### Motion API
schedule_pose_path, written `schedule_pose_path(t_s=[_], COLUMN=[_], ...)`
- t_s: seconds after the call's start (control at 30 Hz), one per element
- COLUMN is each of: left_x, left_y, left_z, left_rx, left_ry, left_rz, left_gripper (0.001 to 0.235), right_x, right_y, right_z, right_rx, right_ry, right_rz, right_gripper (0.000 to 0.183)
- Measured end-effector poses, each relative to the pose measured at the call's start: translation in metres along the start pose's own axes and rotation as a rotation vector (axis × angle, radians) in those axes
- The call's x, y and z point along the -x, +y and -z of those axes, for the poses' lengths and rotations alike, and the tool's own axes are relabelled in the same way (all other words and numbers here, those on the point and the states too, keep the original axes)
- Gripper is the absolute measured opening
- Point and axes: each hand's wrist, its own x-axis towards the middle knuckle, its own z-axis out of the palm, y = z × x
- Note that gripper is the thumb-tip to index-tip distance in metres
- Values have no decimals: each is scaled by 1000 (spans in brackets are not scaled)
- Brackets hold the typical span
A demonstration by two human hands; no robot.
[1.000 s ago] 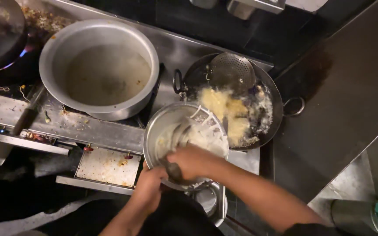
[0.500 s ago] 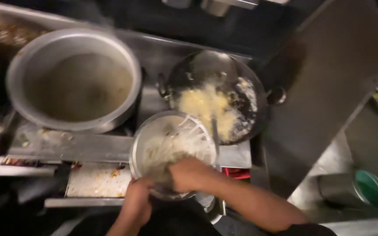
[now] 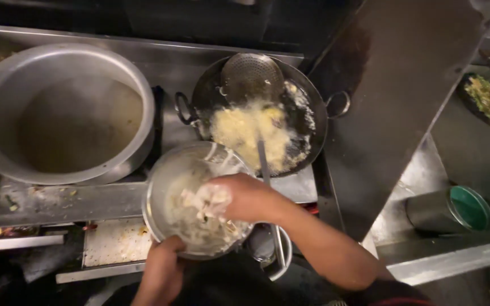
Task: The recorder coats food items in a white batter and drops them into a large wok of hot oil to deep fry them.
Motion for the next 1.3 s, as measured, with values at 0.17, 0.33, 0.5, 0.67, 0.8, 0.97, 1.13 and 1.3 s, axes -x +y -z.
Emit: schedule_pose_path(t_s=[0.17, 0.33, 0.5, 0.67, 0.8, 0.97, 1.13, 1.3], left_x=[16, 12, -13, -23, -46, -42, -34, -36], left_y=[7, 1, -18, -14, -19, -5, -4, -19], left_z=[-21, -25, -15, -18, -6, -6, 3, 30], left_rx=[-18, -28, -43, -54, -25, -33, -16, -122], left_ry=[37, 17, -68, -75, -36, 49, 25, 187], left_rz=[37, 63, -87, -78, -51, 74, -4, 28], left_gripper=[65, 67, 68, 71, 77, 77, 82, 78], right_x=[-22, -34, -22, -14, -7, 11, -23, -41], right_y=[68, 112, 86, 100, 171, 209, 274, 303], right_z=[-16, -12, 21, 36, 45, 123, 143, 142], right_rx=[168, -356, -94, -183, -853, -1010, -578, 576], right_ry=[-91, -58, 17, 17, 24, 207, 383, 350], right_rz=[-22, -43, -201, -318, -110, -246, -499, -443], right_gripper=[51, 51, 60, 55, 48, 37, 35, 36])
